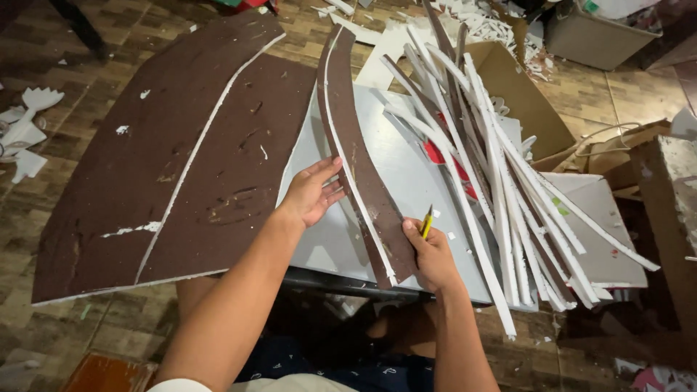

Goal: Cutting curved shapes out of foam board using a utility knife.

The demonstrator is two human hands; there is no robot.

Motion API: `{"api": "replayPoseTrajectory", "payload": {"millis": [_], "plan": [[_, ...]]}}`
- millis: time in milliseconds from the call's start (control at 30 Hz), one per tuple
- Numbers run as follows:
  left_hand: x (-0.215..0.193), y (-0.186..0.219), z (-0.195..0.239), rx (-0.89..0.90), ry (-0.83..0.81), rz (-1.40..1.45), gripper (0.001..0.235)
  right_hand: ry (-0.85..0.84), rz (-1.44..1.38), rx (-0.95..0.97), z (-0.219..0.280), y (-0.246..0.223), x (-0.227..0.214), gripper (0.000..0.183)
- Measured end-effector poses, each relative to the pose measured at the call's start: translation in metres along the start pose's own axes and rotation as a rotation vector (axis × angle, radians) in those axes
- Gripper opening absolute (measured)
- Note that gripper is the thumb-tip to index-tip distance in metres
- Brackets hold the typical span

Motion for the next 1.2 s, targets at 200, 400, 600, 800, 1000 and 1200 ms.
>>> {"api": "replayPoseTrajectory", "payload": {"millis": [200,400,600,800,1000,1200], "plan": [[0.009,0.001,0.008,0.018,-0.098,0.126,0.041,-0.056,-0.267,-0.022,-0.014,0.031,-0.005,0.025],[0.015,0.012,0.017,0.031,-0.098,0.063,0.032,-0.082,-0.197,-0.016,0.022,-0.007,0.015,0.023],[-0.034,0.083,-0.005,0.339,0.200,-0.279,0.038,-0.083,0.014,-0.009,0.026,-0.002,0.008,0.017],[0.009,0.121,0.039,0.502,0.229,-0.300,0.068,-0.106,-0.136,0.106,0.022,0.049,-0.006,0.024],[0.014,0.102,0.031,0.376,0.084,-0.052,0.083,-0.050,-0.286,0.206,0.033,0.060,0.003,0.024],[-0.057,0.142,-0.003,0.610,0.261,-0.228,0.048,0.045,-0.095,0.043,0.036,0.031,-0.007,0.021]]}}
Point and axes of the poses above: each hand's wrist, its own z-axis away from the middle knuckle, its own x-axis out of the palm, y = z × x, the point moved 10 cm from there along -z, towards the middle knuckle, and after that the axes turned 10 degrees about -y, right-handed, at the moved point
